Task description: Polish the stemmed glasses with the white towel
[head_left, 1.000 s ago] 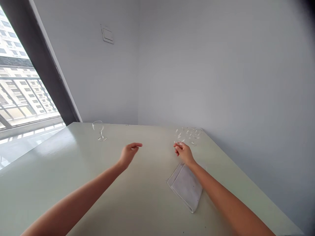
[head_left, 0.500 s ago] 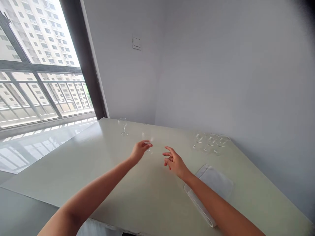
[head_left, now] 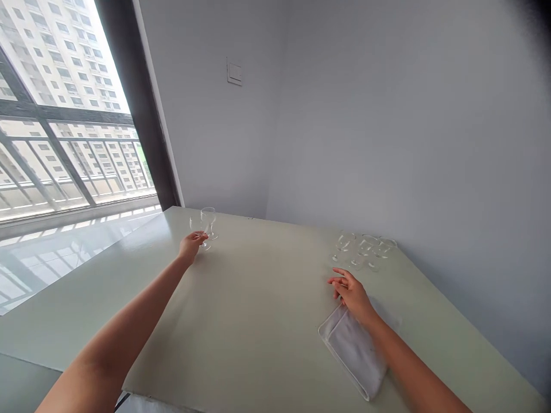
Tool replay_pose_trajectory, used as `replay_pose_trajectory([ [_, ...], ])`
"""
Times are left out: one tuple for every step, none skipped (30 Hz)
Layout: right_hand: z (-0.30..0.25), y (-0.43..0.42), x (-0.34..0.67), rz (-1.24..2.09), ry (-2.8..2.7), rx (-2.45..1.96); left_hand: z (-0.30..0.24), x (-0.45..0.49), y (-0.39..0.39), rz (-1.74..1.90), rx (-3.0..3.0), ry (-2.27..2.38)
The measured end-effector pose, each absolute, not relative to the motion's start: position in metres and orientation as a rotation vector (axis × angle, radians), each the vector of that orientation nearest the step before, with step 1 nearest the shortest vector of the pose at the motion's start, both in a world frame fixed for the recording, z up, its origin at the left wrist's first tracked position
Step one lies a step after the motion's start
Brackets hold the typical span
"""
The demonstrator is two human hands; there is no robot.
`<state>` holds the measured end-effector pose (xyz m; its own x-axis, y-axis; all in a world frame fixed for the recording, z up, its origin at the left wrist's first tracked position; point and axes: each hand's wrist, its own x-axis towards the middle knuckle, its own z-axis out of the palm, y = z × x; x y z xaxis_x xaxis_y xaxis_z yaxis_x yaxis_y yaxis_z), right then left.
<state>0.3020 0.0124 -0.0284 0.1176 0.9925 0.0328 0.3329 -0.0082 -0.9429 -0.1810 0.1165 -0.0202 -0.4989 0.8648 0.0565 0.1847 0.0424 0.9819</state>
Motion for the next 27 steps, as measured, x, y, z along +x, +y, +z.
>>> replay_pose_trajectory([
  [-0.03,0.015,0.307,0.921,-1.329,-1.512,-0.021,-0.183,0.118,1.5,1.057,1.75],
  [-0.032,0.017,0.312,0.909,-1.29,-1.523,-0.022,-0.184,0.118,1.499,1.054,1.759],
  [-0.034,0.02,0.316,0.891,-1.247,-1.532,-0.023,-0.186,0.119,1.497,1.05,1.766],
  [-0.036,0.024,0.32,0.87,-1.199,-1.538,-0.024,-0.187,0.12,1.493,1.046,1.771],
  [-0.037,0.028,0.324,0.847,-1.148,-1.542,-0.024,-0.188,0.121,1.489,1.041,1.775],
  [-0.039,0.033,0.328,0.825,-1.098,-1.546,-0.024,-0.19,0.122,1.485,1.036,1.778],
  [-0.04,0.039,0.331,0.804,-1.053,-1.55,-0.024,-0.191,0.123,1.481,1.03,1.779],
  [-0.042,0.045,0.334,0.79,-1.016,-1.553,-0.024,-0.192,0.123,1.478,1.023,1.782],
  [-0.043,0.052,0.336,0.78,-0.989,-1.553,-0.024,-0.193,0.124,1.477,1.017,1.785],
  [-0.044,0.059,0.337,0.772,-0.971,-1.552,-0.024,-0.193,0.124,1.475,1.012,1.788],
  [-0.044,0.066,0.338,0.765,-0.961,-1.548,-0.025,-0.194,0.124,1.473,1.009,1.792],
  [-0.044,0.073,0.339,0.76,-0.953,-1.539,-0.025,-0.194,0.125,1.47,1.01,1.793],
  [-0.044,0.081,0.338,0.759,-0.948,-1.526,-0.026,-0.194,0.125,1.467,1.012,1.793],
  [-0.044,0.088,0.338,0.761,-0.944,-1.512,-0.026,-0.194,0.124,1.464,1.016,1.793],
  [-0.044,0.094,0.337,0.767,-0.941,-1.499,-0.027,-0.194,0.125,1.462,1.02,1.793],
  [-0.045,0.101,0.336,0.777,-0.938,-1.488,-0.028,-0.194,0.125,1.46,1.024,1.794],
  [-0.045,0.106,0.334,0.792,-0.935,-1.48,-0.029,-0.194,0.125,1.458,1.027,1.797],
  [-0.046,0.112,0.333,0.808,-0.932,-1.475,-0.03,-0.193,0.125,1.456,1.028,1.804],
  [-0.048,0.116,0.332,0.825,-0.929,-1.473,-0.031,-0.193,0.126,1.453,1.027,1.812],
  [-0.049,0.119,0.331,0.84,-0.927,-1.473,-0.032,-0.193,0.126,1.45,1.025,1.821],
  [-0.051,0.122,0.33,0.851,-0.924,-1.476,-0.033,-0.192,0.126,1.446,1.02,1.831],
  [-0.052,0.125,0.328,0.859,-0.923,-1.48,-0.034,-0.192,0.127,1.441,1.014,1.841],
  [-0.053,0.126,0.327,0.861,-0.922,-1.485,-0.034,-0.19,0.127,1.437,1.006,1.851],
  [-0.054,0.127,0.325,0.859,-0.924,-1.489,-0.034,-0.189,0.126,1.433,0.999,1.859],
  [-0.054,0.127,0.323,0.854,-0.927,-1.491,-0.033,-0.187,0.126,1.429,0.994,1.865],
  [-0.054,0.126,0.32,0.848,-0.931,-1.491,-0.032,-0.186,0.125,1.427,0.989,1.871],
  [-0.053,0.124,0.317,0.845,-0.939,-1.487,-0.029,-0.184,0.124,1.428,0.986,1.877],
])
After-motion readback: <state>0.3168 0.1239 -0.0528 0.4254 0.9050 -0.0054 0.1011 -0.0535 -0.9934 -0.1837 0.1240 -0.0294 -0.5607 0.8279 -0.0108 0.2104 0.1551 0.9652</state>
